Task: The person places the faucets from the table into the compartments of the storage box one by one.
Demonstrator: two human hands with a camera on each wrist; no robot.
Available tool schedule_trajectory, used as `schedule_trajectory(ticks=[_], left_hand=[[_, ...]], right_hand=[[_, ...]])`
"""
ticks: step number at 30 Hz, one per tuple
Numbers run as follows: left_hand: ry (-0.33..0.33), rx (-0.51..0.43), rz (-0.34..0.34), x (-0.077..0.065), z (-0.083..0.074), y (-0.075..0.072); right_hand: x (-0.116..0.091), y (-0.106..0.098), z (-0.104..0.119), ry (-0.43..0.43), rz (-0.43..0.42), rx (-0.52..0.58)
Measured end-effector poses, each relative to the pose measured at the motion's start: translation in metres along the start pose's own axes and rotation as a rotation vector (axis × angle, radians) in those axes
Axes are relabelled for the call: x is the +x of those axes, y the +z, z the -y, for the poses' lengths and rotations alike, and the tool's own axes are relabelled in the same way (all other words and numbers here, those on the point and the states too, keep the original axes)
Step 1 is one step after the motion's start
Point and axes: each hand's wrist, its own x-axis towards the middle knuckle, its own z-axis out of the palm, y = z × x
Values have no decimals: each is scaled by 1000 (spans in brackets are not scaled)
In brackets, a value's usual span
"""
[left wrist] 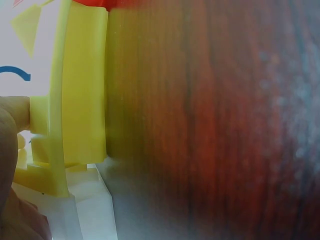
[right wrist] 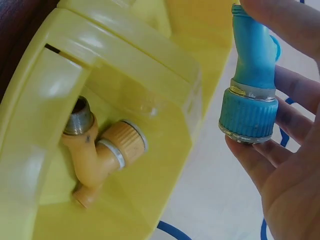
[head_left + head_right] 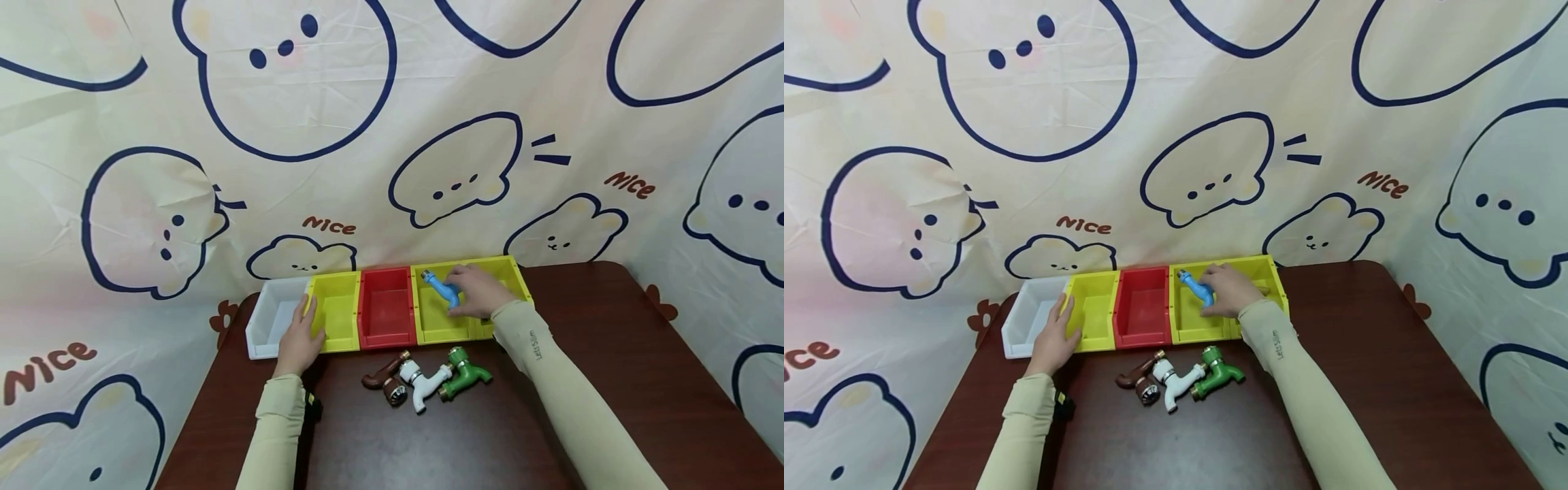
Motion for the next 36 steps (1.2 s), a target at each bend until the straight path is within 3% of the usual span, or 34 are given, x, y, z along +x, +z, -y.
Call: schedule_trajectory(ticks=[14,36], left_hand=[[-13,-6,5,-3,-3,-2],[1,-14,-17,-3,-3,-1]], right_hand=[[11,24,-1,41,-15,22],[21,38,5,85,-35,-66]])
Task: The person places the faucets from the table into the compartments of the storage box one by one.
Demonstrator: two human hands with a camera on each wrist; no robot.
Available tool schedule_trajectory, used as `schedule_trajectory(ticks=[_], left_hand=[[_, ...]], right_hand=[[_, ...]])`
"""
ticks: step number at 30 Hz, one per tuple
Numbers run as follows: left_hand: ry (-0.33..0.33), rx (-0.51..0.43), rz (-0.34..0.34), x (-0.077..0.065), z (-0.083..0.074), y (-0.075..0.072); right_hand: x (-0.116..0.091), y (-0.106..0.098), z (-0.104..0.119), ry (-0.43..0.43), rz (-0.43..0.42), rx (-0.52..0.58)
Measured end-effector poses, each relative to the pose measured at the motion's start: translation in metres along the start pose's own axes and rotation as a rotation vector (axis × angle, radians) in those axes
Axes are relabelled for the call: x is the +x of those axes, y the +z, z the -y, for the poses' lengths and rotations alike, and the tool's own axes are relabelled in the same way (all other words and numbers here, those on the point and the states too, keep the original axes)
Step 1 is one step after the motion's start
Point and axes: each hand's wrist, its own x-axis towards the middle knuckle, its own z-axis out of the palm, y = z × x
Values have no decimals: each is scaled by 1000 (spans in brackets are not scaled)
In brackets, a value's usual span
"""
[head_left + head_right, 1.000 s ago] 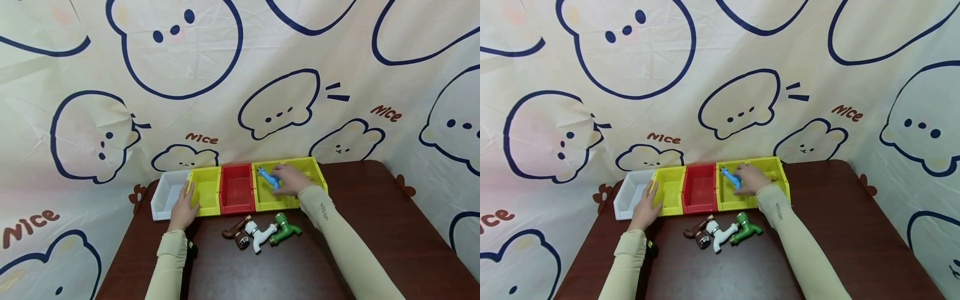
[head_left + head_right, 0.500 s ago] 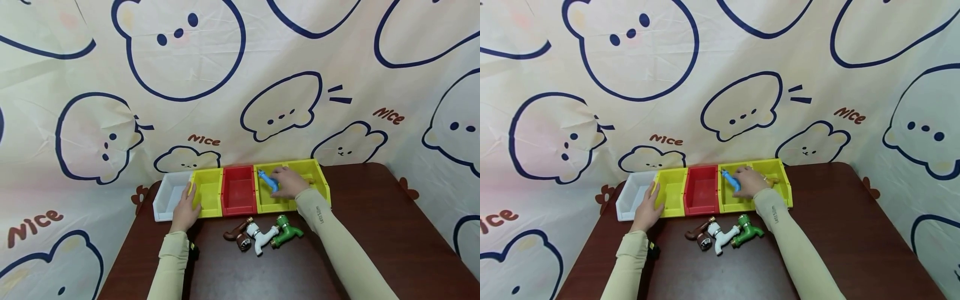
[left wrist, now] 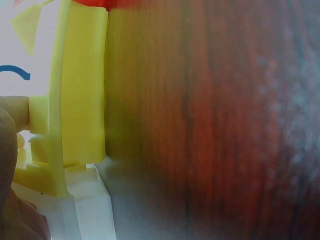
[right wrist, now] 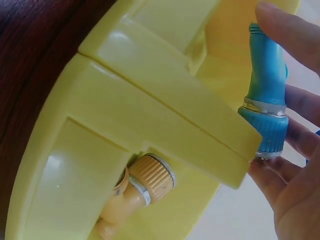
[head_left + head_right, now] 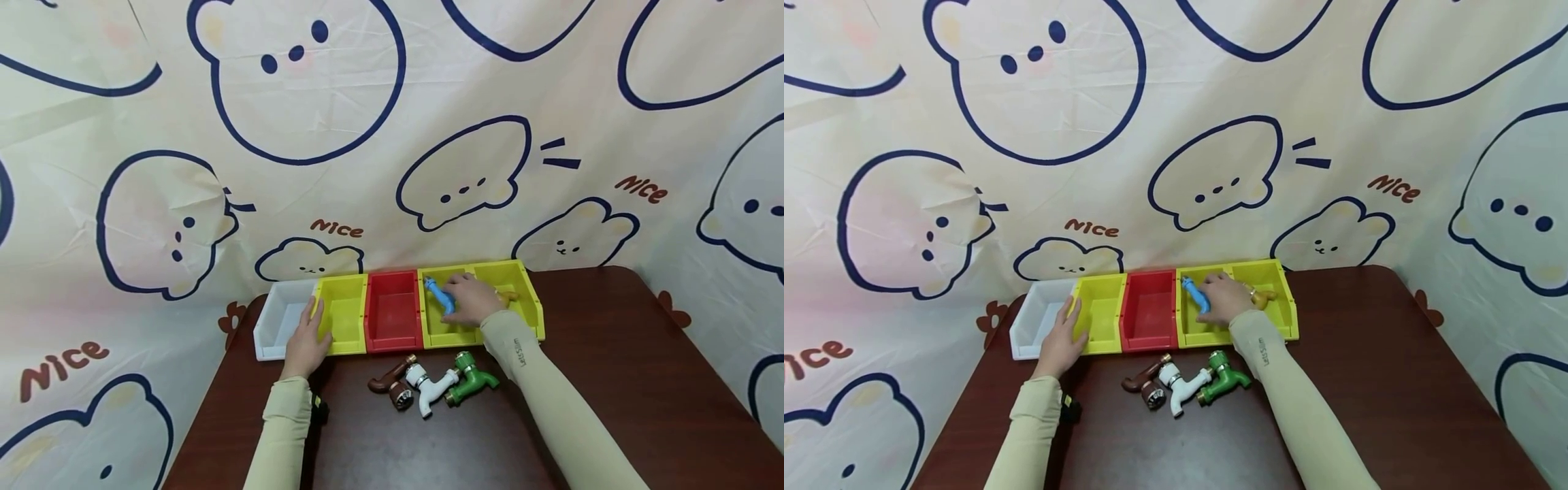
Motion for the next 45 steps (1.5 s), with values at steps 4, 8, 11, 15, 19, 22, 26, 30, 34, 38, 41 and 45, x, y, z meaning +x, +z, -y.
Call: schedule_trajectory(ticks=[4,8,11,15,19,22,26,30,34,38,41,45], left_hand=[[5,6,-2,0,0,0],[11,5,-12,1,1,1],[13,3,-13,2,2,3],[12,1,-15,3,1,3],[10,5,-14,3,0,2],[9,6,-13,3,0,1],[14,15,-9,3,1,2],[16,14,-17,3,0,2],[19,10,-24,3,0,2],[15,10,-13,1,1,2],[12,13,-10,0,0,2],[17,23,-12,0,0,1]], right_hand=[[0,-1,3,-7,-7,-34],[1,1,5,-35,-20,-101],[1,5,3,-46,-23,-143],[3,8,2,-53,-17,-154],[4,9,1,-65,3,-173],[5,11,0,-85,23,-193],[7,14,-2,-103,46,-219],[8,17,-2,-104,63,-231],[8,17,-1,-102,75,-224],[6,17,0,-116,82,-226],[6,18,0,-129,80,-227],[7,20,-1,-133,72,-225]])
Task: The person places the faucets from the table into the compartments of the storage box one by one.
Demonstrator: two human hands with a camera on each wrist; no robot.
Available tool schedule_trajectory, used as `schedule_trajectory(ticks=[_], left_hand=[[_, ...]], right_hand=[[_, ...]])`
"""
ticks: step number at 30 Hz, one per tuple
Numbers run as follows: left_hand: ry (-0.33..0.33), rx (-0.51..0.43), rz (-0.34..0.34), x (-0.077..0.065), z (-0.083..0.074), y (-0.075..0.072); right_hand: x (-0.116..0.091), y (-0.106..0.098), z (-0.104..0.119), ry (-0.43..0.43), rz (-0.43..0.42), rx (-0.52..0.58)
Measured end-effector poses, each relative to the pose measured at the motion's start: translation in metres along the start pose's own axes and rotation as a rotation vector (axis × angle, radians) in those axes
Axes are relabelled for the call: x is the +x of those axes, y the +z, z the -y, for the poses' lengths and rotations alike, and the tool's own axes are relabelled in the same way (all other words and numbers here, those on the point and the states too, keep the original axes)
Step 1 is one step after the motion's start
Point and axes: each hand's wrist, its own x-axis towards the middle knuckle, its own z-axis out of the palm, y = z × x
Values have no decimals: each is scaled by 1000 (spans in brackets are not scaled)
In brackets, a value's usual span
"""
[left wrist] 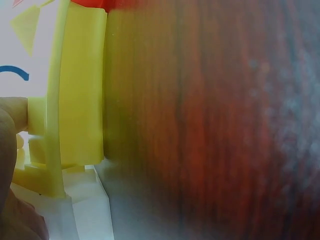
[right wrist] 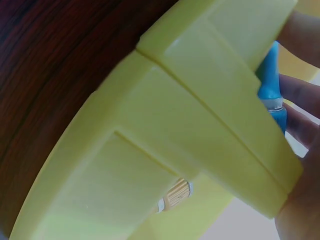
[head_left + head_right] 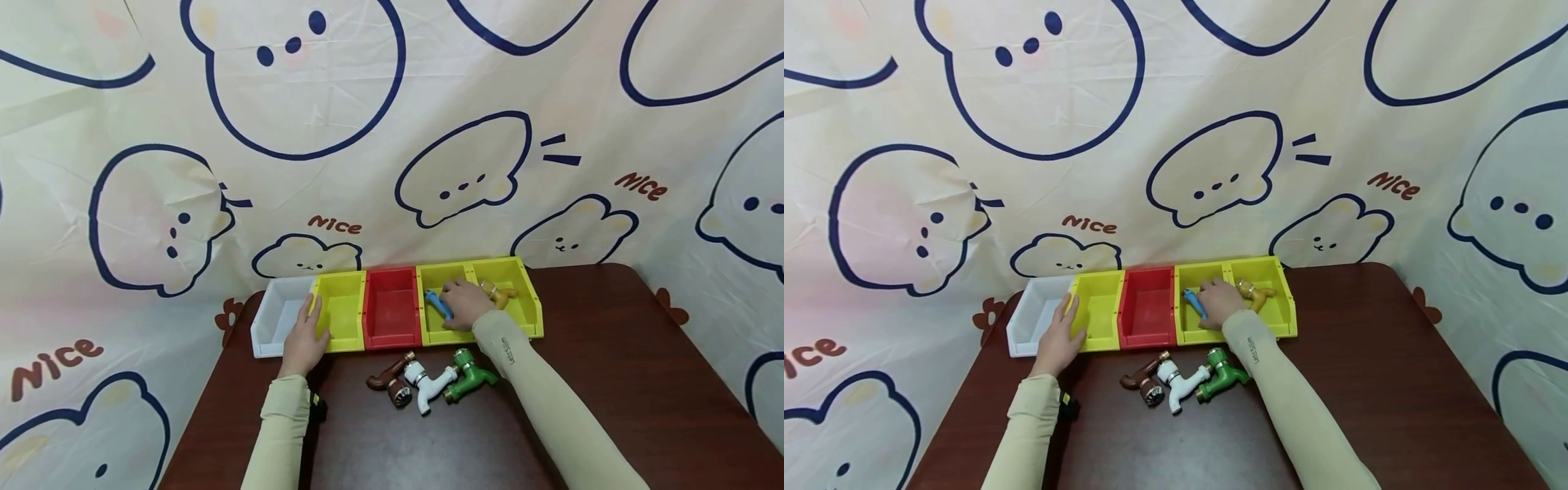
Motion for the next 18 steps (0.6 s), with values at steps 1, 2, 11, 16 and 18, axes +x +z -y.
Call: schedule_trajectory(ticks=[1,2,11,16,18], left_hand=[[1,1,-1,0,0,-1],[1,0,-3,0,0,-1],[9,-13,-18,0,2,0],[9,-14,-11,0,3,1],[7,-14,-12,0,2,1]], right_hand=[[1,0,0,-3,-4,-2],[1,1,0,-6,-5,-9],[4,4,2,-5,11,-34],[4,3,3,8,45,-50],[4,2,4,5,51,-55]])
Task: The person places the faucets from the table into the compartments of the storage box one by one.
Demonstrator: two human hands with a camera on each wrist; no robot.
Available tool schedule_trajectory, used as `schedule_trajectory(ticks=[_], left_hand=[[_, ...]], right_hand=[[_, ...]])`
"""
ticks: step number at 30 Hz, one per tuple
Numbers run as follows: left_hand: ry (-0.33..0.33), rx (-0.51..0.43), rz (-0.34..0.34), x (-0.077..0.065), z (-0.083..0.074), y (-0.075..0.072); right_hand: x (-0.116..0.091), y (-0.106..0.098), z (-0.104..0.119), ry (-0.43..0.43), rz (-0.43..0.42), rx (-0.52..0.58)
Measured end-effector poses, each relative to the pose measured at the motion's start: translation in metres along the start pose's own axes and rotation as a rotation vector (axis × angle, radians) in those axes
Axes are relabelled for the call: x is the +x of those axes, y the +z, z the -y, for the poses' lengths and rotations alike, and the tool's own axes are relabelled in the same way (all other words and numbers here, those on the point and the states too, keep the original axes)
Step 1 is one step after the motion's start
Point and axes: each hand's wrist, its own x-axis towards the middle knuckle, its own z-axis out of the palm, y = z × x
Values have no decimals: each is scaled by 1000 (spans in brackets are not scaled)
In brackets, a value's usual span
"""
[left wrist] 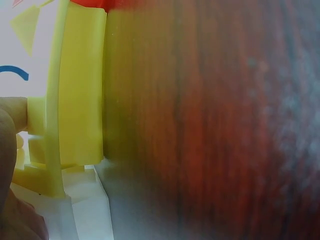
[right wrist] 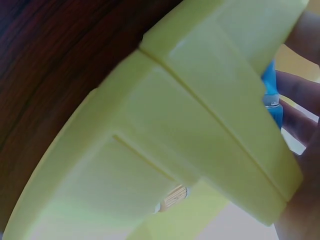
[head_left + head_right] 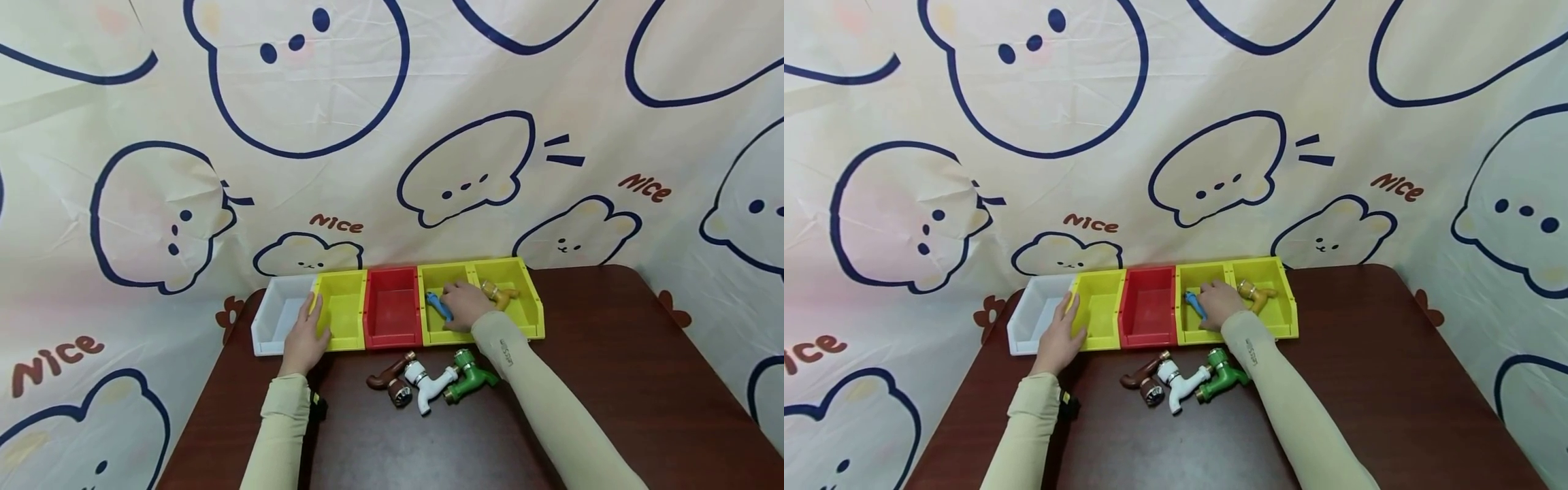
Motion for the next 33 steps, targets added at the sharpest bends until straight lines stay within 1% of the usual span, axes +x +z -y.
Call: schedule_trajectory(ticks=[5,14,23,29,33], left_hand=[[-3,12,-5,0,-1,0],[-13,6,-1,1,-2,0],[-11,7,0,0,-3,-1],[2,2,-10,0,-2,-1],[0,4,-8,0,-1,0]], right_hand=[[-1,-3,1,-12,2,-6],[-1,-7,3,-6,27,-14],[1,-3,2,-8,27,-46],[3,-2,4,10,38,-54],[4,-3,6,25,60,-59]])
